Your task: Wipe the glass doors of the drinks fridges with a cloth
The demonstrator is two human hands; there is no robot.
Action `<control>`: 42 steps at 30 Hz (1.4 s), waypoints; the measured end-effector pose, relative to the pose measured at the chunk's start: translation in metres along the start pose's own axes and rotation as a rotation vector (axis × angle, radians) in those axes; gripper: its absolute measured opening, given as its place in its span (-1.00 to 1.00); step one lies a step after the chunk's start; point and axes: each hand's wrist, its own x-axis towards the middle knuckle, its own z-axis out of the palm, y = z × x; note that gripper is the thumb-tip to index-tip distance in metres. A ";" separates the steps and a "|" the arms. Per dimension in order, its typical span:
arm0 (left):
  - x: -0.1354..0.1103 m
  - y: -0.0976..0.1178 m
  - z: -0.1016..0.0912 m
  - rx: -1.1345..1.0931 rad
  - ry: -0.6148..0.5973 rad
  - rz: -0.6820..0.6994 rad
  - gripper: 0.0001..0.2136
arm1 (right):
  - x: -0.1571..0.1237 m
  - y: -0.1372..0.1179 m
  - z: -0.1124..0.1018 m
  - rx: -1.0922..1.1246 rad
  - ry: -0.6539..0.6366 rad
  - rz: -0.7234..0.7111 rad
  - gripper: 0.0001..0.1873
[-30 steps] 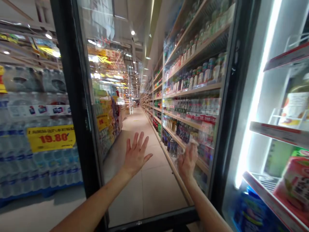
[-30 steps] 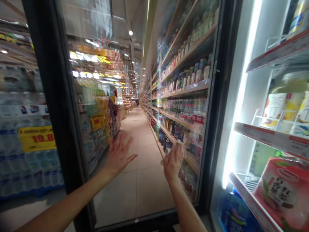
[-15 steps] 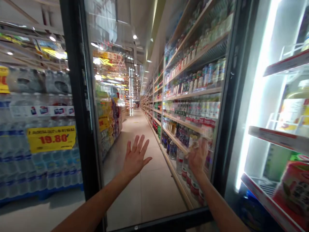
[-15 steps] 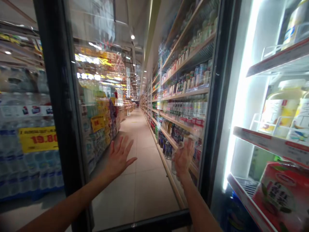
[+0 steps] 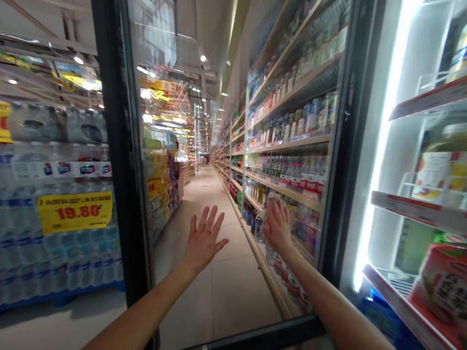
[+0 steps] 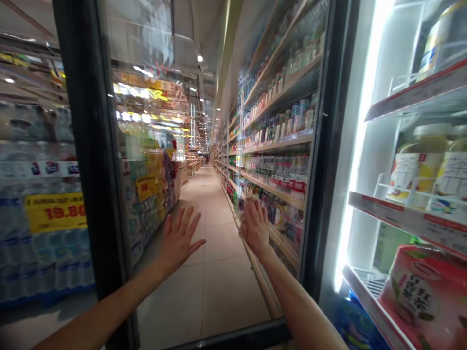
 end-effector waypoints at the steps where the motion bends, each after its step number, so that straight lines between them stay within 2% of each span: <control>1: 0.000 0.000 0.000 0.001 0.006 0.001 -0.34 | -0.001 -0.004 0.001 0.029 -0.067 -0.112 -0.42; 2: 0.000 0.000 -0.001 0.003 0.010 0.005 -0.34 | -0.001 -0.004 0.001 0.038 -0.105 -0.170 -0.42; 3: 0.000 0.000 -0.001 0.005 0.012 0.009 -0.34 | 0.000 0.002 0.001 0.025 -0.102 -0.157 -0.42; 4: 0.000 0.000 -0.001 0.007 0.013 0.014 -0.35 | 0.002 0.012 0.000 -0.008 -0.056 -0.070 -0.42; 6: 0.000 0.001 -0.001 0.008 0.019 0.020 -0.35 | 0.012 0.030 -0.003 -0.089 0.108 0.218 -0.41; 7: 0.000 0.001 0.000 0.006 0.023 0.021 -0.35 | 0.018 0.035 -0.003 -0.111 0.173 0.313 -0.41; 8: 0.000 0.001 0.001 0.005 0.026 0.019 -0.35 | 0.022 0.033 -0.003 -0.114 0.205 0.339 -0.40; 10: -0.001 0.000 0.002 0.004 0.029 0.010 -0.35 | 0.023 0.015 -0.001 -0.082 0.172 0.213 -0.40; 13: -0.001 0.000 0.002 0.010 0.018 -0.002 -0.35 | 0.010 -0.020 0.004 0.006 -0.006 -0.124 -0.45; 15: -0.001 0.000 0.001 0.017 0.009 0.001 -0.35 | 0.002 -0.023 0.004 0.021 -0.064 -0.215 -0.46; 16: -0.001 0.000 0.000 0.020 0.004 0.004 -0.34 | 0.001 -0.016 0.003 0.004 -0.050 -0.180 -0.45; 17: -0.001 0.001 0.000 0.023 -0.001 0.007 -0.34 | 0.002 -0.005 0.003 -0.029 0.000 -0.076 -0.44; 19: -0.001 0.001 0.000 0.028 -0.010 0.010 -0.34 | 0.010 0.018 0.001 -0.097 0.152 0.235 -0.42; 20: -0.002 0.001 0.000 0.029 -0.010 0.010 -0.35 | 0.016 0.026 0.001 -0.114 0.212 0.358 -0.42; 21: -0.002 0.001 0.000 0.028 -0.008 0.011 -0.35 | 0.020 0.030 0.001 -0.116 0.244 0.416 -0.41; 22: -0.002 0.001 0.001 0.026 -0.001 0.011 -0.35 | 0.023 0.031 0.001 -0.103 0.237 0.393 -0.42; 23: -0.002 0.001 0.001 0.023 0.009 0.010 -0.36 | 0.024 0.028 0.001 -0.079 0.186 0.294 -0.42; 25: -0.002 0.001 0.002 0.018 0.027 0.007 -0.36 | 0.022 0.025 0.000 -0.026 0.026 0.006 -0.43; 26: -0.001 0.001 0.002 0.016 0.034 0.005 -0.37 | 0.022 0.026 -0.001 -0.012 -0.032 -0.098 -0.44; 27: -0.001 0.001 0.002 0.015 0.036 0.004 -0.37 | 0.023 0.031 -0.003 -0.015 -0.054 -0.131 -0.44; 28: -0.001 0.001 0.001 0.015 0.035 0.004 -0.37 | 0.026 0.039 -0.004 -0.033 -0.026 -0.079 -0.45; 31: -0.001 0.002 0.000 0.018 0.023 0.004 -0.38 | 0.047 0.063 -0.008 -0.111 0.222 0.319 -0.42; 32: -0.001 0.003 0.000 0.020 0.019 0.002 -0.38 | 0.056 0.064 -0.008 -0.118 0.273 0.393 -0.41; 33: -0.001 0.003 0.000 0.023 0.016 0.000 -0.38 | 0.064 0.060 -0.007 -0.113 0.288 0.403 -0.40; 35: -0.001 0.003 0.000 0.026 0.013 -0.005 -0.39 | 0.071 0.038 -0.003 -0.079 0.210 0.261 -0.44; 37: -0.001 0.002 -0.001 0.030 0.021 -0.008 -0.39 | 0.068 0.012 0.002 -0.016 0.042 -0.031 -0.49; 39: -0.001 0.001 -0.001 0.035 0.029 -0.003 -0.40 | 0.061 0.001 0.004 0.029 -0.086 -0.270 -0.50; 40: -0.001 0.001 -0.001 0.039 0.032 0.003 -0.40 | 0.060 0.004 0.004 0.032 -0.099 -0.306 -0.47; 41: -0.001 0.001 -0.001 0.043 0.031 0.010 -0.40 | 0.060 0.011 0.003 0.017 -0.066 -0.258 -0.46; 42: -0.001 0.001 -0.001 0.046 0.029 0.015 -0.40 | 0.064 0.020 0.002 -0.010 0.008 -0.127 -0.45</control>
